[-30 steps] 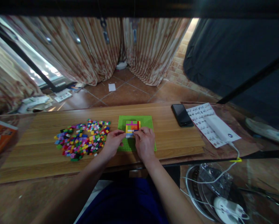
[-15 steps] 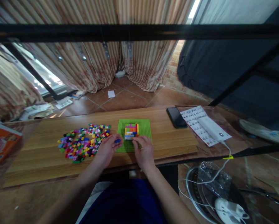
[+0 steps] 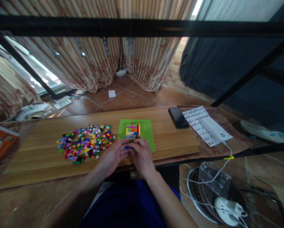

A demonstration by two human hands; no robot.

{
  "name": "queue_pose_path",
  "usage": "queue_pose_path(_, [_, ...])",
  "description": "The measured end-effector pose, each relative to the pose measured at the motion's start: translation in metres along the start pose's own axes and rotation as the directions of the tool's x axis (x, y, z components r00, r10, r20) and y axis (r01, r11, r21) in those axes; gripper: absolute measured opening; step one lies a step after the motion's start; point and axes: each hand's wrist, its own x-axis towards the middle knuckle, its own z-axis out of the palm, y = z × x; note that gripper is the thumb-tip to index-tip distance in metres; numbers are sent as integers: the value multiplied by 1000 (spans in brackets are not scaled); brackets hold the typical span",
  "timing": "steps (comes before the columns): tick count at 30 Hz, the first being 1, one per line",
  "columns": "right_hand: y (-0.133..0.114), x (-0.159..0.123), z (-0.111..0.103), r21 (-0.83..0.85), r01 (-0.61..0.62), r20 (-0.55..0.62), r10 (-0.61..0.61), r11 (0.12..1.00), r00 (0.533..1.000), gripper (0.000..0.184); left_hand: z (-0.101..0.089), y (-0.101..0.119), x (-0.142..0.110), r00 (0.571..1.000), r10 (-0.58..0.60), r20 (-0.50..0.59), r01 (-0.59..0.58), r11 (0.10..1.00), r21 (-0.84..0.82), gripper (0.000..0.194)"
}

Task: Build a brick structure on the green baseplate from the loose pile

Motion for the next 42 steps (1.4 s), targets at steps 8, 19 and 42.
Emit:
queue_pose_path(8, [31, 22, -11, -37, -108, -30, 107, 993, 994, 12, -17, -7, 23, 944, 316, -98, -245, 868, 432, 27])
queue_pose_path(19, [51, 54, -2, -181, 48, 128, -25, 982, 991, 17, -21, -8, 42, 772, 564, 292, -411, 93, 907, 36])
queue_pose_path(42, [50, 37, -8, -219, 57, -41, -67, 974, 997, 26, -19, -19, 41, 790, 480, 382, -249, -318, 915, 54])
